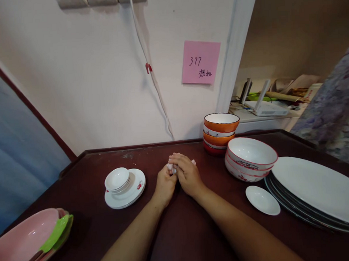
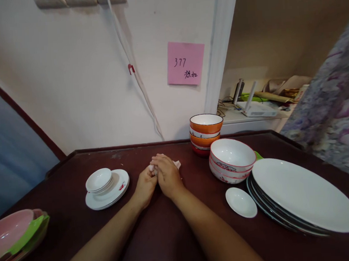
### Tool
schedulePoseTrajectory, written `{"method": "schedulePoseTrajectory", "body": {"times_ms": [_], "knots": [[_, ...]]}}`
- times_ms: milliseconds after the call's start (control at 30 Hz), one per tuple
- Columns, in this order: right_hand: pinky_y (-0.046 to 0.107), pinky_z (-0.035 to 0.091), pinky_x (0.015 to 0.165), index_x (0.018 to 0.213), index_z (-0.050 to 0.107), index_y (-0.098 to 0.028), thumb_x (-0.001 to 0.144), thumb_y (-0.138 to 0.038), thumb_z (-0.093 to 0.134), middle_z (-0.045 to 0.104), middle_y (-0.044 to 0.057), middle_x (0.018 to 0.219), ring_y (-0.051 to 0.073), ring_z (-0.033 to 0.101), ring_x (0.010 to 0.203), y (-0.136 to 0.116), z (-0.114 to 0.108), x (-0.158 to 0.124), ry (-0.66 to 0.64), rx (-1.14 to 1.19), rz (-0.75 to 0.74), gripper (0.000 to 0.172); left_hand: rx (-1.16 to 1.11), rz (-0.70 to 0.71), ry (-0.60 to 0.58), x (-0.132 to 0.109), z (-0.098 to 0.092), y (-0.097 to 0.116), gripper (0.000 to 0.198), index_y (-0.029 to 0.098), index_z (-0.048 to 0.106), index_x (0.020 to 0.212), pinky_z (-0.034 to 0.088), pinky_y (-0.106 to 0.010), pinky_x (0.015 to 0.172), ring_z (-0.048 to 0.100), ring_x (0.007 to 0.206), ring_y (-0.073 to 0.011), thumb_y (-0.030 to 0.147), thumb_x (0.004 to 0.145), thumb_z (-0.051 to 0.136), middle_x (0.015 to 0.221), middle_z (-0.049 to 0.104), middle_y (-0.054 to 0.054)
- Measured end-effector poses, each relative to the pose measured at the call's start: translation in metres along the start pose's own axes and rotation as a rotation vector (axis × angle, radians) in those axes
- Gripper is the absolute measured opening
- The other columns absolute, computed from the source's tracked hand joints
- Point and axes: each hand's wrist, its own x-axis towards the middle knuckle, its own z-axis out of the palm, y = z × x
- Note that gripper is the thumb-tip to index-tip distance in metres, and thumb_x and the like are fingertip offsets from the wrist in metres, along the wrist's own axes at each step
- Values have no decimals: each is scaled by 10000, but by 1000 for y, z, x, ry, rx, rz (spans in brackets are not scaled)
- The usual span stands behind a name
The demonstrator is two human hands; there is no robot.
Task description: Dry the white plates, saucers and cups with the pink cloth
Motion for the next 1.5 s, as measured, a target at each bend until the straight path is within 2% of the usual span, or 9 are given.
{"method": "schedulePoseTrajectory", "body": {"times_ms": [267,367,633,800,900,1167,1267,1367,1500], "knots": [[269,498,609,1022,626,-203,766,-486,602,675,26,798,163,629,677,23,1,1,210,665,781,383,45,48,54,-2,1,0,205,185,609,835,434,-255,653,546,690,-140,282,714,742,765,636,10],[262,506,632,1061,608,-226,723,-458,646,682,18,861,160,640,717,21,0,3,257,775,783,412,42,15,26,-2,3,2,237,187,593,811,433,-249,648,541,693,-140,266,677,772,749,621,16],[339,496,855,978,692,-219,780,-389,587,669,53,1013,202,621,973,27,-13,7,204,256,502,280,-208,-186,-25,5,-2,7,279,136,684,870,441,-267,670,567,681,-143,394,764,689,782,677,-47],[239,464,562,878,666,-208,790,-484,579,653,-3,715,142,596,633,28,-5,2,197,384,682,303,-361,-118,23,5,-3,6,242,165,678,888,465,-282,755,618,747,-142,339,732,744,858,703,-43],[219,410,485,729,618,-186,746,-519,620,600,-18,585,117,531,508,20,3,-2,153,549,819,333,-208,-91,42,5,-5,5,257,183,698,914,469,-286,728,610,699,-142,349,723,746,816,704,-26],[296,491,540,721,624,-180,810,-731,368,637,68,591,203,642,600,7,2,4,-58,845,1085,614,370,231,-29,9,-12,6,272,284,753,994,255,-406,1116,556,1156,-245,168,782,630,1145,699,-41],[286,493,572,731,634,-165,805,-605,517,648,61,596,196,641,597,5,1,4,-49,779,1085,461,500,311,-110,8,-13,3,386,305,739,1025,188,-440,1152,551,1181,-243,71,780,555,1144,700,-34],[258,476,577,745,643,-143,800,-448,573,655,49,609,177,629,587,2,0,5,-36,632,1068,318,604,438,-154,5,-13,0,405,260,717,1044,291,-463,1113,536,1210,-245,38,776,510,1160,687,-58],[235,465,586,811,657,-125,827,-396,515,673,57,684,170,637,650,3,-5,9,-15,483,995,306,641,621,-5,1,-9,-1,363,222,616,1114,333,-475,1093,471,1280,-245,83,782,573,1281,601,-86]]}}
